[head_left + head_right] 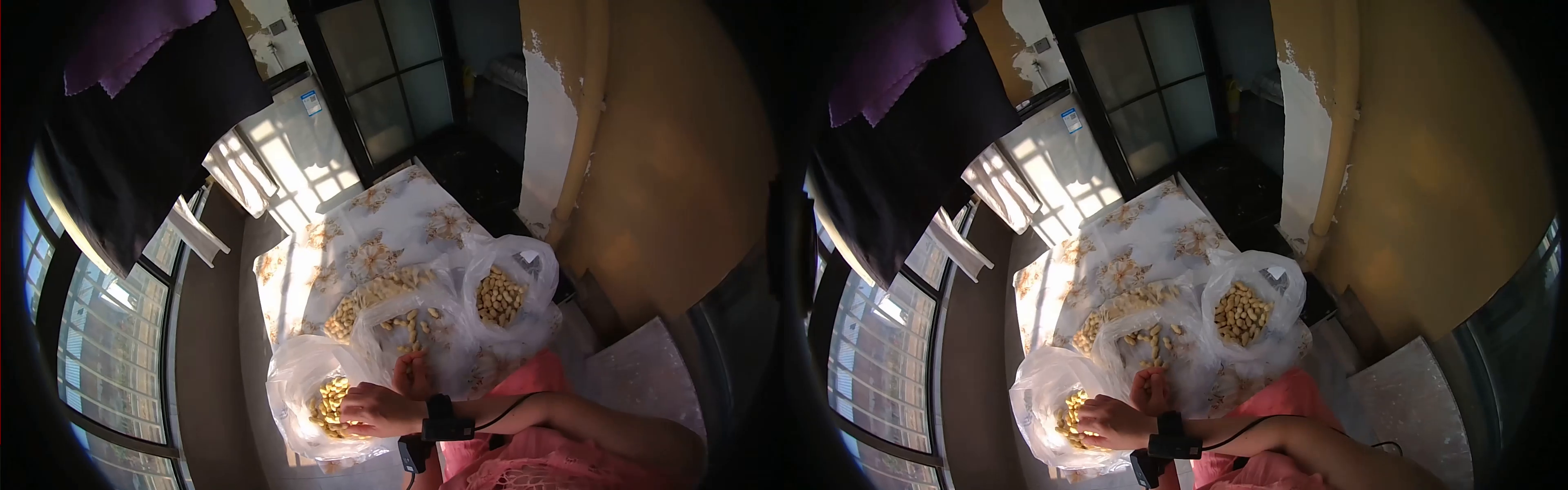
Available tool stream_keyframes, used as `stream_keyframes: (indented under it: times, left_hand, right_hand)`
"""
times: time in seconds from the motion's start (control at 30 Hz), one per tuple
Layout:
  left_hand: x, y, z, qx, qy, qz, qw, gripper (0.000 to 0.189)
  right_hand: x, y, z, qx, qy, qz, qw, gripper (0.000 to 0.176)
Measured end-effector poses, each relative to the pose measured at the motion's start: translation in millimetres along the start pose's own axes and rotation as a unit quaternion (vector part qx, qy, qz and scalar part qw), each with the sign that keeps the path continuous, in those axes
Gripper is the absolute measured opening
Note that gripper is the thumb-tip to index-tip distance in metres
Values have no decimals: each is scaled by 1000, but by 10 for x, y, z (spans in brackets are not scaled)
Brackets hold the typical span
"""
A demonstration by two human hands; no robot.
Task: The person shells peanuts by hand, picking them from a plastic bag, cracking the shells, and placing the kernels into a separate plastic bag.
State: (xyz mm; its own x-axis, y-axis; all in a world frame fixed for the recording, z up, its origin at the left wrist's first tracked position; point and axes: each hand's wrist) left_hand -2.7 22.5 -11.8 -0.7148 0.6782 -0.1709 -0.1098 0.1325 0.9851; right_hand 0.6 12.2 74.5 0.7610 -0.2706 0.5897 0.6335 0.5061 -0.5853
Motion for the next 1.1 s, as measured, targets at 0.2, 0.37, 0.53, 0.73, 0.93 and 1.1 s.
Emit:
stream_keyframes:
  times: [0.2,0.37,0.53,0.73,0.93,1.1]
  left_hand:
    - [62,23,-2,-42,-33,-32,998,8]
    - [100,-654,91,-135,66,-237,960,9]
    - [-59,317,-132,-40,-9,-7,999,10]
    - [-95,362,-122,5,-3,15,1000,10]
    - [-139,397,-131,13,13,10,1000,11]
    - [-126,358,-119,9,19,16,1000,11]
  right_hand:
    - [-135,91,10,-30,11,23,999,36]
    - [576,-39,-451,-59,75,-64,993,29]
    - [1584,-89,-1158,-210,152,-104,960,21]
    - [2006,299,-1799,-348,158,-178,907,27]
    - [1846,629,-1718,-301,24,-287,909,36]
    - [1874,597,-1673,-291,-20,-288,912,32]
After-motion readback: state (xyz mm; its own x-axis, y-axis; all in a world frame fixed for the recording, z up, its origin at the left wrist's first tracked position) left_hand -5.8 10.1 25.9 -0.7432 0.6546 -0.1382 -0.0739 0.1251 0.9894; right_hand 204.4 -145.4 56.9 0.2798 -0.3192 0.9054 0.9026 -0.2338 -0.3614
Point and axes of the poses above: each hand's wrist, its own z-axis towards the middle knuckle, its own x-axis out of the back of the hand, y = z × x, and after that the axes turned 8 degrees about -y, right-handed
